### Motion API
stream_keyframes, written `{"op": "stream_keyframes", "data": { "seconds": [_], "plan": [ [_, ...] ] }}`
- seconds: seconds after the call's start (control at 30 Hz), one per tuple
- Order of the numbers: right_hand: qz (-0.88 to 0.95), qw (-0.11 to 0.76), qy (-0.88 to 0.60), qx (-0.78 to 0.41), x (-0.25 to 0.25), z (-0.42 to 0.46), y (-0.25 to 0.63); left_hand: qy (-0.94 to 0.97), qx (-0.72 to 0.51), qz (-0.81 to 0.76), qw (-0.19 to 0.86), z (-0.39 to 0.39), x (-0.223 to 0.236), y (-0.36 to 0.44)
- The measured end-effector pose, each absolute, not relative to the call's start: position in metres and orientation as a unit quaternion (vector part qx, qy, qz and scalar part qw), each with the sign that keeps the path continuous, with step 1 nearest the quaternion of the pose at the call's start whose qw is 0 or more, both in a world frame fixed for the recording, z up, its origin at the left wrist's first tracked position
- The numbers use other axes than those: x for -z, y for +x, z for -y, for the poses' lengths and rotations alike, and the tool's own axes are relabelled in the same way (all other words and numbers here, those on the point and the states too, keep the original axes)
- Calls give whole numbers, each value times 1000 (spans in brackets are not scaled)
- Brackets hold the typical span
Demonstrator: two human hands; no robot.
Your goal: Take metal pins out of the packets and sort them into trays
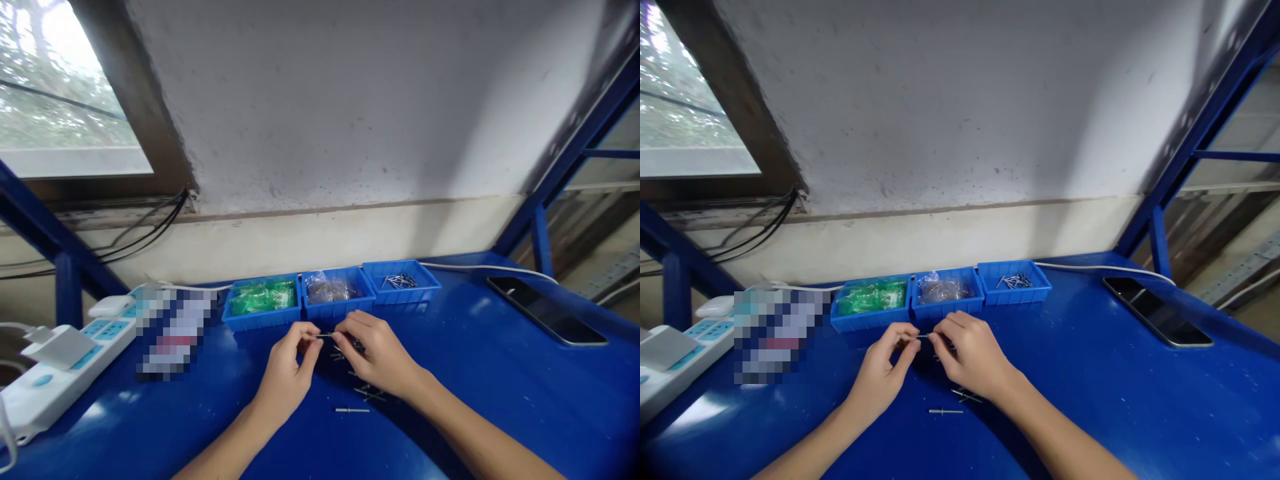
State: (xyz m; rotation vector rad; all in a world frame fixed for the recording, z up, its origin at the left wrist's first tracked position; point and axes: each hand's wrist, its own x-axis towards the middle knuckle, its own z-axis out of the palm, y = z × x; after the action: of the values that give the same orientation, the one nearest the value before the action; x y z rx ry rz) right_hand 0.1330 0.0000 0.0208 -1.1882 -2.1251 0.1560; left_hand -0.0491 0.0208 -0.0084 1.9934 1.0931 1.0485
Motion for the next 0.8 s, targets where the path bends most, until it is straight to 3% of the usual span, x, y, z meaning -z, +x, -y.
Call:
{"op": "stream_keyframes", "data": {
  "seconds": [0.17, 0.5, 0.63, 0.8],
  "plan": [
    [797, 358, -480, -82, -18, -2, 136, 777, -397, -405, 272, -29, 7, -41],
    [835, 305, -454, 49, -31, -6, 152, 800, -359, -392, 280, -35, 5, -31],
    [695, 377, -600, 120, -31, -18, 188, 836, -312, -379, 245, -38, 9, -31],
    [604, 384, -690, 108, -26, -26, 213, 895, -231, -330, 193, -34, 10, -31]
  ]
}}
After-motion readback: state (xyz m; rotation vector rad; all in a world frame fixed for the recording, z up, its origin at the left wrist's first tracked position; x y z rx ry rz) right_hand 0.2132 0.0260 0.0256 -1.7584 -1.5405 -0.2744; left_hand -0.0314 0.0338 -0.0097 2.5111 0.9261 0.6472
